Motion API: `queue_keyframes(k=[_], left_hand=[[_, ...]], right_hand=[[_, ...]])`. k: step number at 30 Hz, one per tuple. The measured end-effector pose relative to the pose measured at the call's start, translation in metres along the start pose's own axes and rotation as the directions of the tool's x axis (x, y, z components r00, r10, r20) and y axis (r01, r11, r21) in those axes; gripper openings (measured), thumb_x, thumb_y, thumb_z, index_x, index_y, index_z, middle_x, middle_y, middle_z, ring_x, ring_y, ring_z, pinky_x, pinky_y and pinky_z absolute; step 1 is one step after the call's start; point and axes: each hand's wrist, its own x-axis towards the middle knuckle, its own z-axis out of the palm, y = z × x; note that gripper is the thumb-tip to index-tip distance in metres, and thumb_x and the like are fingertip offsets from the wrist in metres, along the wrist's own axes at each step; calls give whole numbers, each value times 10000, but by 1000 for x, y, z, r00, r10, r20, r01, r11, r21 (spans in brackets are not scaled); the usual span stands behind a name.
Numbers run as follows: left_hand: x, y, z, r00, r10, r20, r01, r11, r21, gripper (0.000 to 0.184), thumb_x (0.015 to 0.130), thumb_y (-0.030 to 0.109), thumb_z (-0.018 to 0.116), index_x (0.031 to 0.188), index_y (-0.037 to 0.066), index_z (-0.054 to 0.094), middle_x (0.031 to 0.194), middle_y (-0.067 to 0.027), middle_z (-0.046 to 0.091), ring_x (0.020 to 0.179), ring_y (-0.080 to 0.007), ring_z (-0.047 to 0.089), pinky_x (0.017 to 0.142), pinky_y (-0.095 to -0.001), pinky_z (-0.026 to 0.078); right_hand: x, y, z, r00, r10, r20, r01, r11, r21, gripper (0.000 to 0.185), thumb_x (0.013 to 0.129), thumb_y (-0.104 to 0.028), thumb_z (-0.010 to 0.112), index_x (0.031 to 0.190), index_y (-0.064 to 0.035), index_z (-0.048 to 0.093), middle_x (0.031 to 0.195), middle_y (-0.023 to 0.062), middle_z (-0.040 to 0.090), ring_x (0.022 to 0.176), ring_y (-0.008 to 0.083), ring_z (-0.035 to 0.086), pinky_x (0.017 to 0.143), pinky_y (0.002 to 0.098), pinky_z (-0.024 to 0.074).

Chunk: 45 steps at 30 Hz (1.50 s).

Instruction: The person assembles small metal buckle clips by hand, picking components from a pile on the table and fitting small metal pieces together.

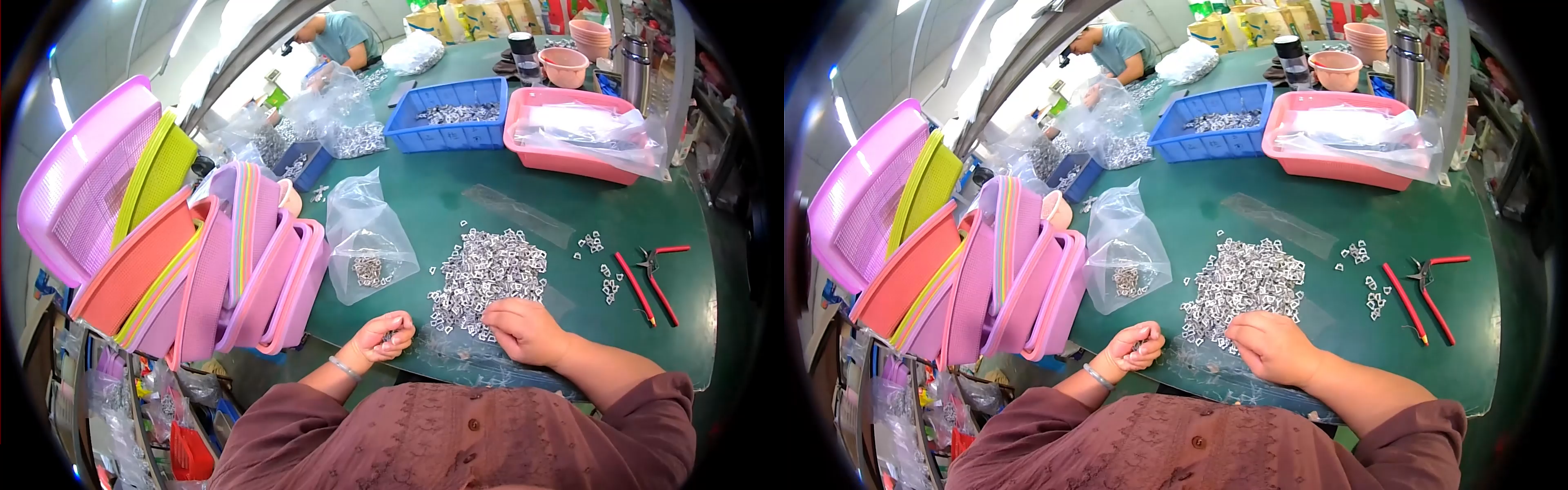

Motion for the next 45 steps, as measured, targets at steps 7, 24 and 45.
queue_keyframes(k=[7, 24, 45], left_hand=[[0, 1, 1, 1000, -15, 11, 15, 1000, 21, 197, 917, 182, 450, 966, 3, 517, 670, -68, 428, 451, -73, 349, 304, -146, 279], [5, 2, -8, 996, -71, 62, 70, 997, 23, 214, 905, 173, 463, 975, -11, 546, 651, -79, 447, 436, -70, 351, 291, -142, 268], [6, 3, -3, 993, -90, 82, 87, 996, 32, 246, 912, 188, 455, 948, -36, 549, 626, -74, 457, 419, -64, 372, 284, -147, 276]], right_hand=[[6, -4, 4, 999, 23, -23, -23, 1000, -7, 207, 669, 7, 617, 869, -45, 599, 884, 98, 606, 773, 278, 596, 661, 342, 494], [29, -19, -28, 988, -94, -123, 68, 978, -197, 304, 688, 100, 523, 978, 22, 567, 933, 171, 596, 774, 289, 586, 686, 329, 474], [76, -122, -103, 820, -536, -201, 517, 844, -140, 269, 767, -8, 469, 1014, 65, 546, 960, 140, 586, 827, 220, 563, 736, 312, 459]])
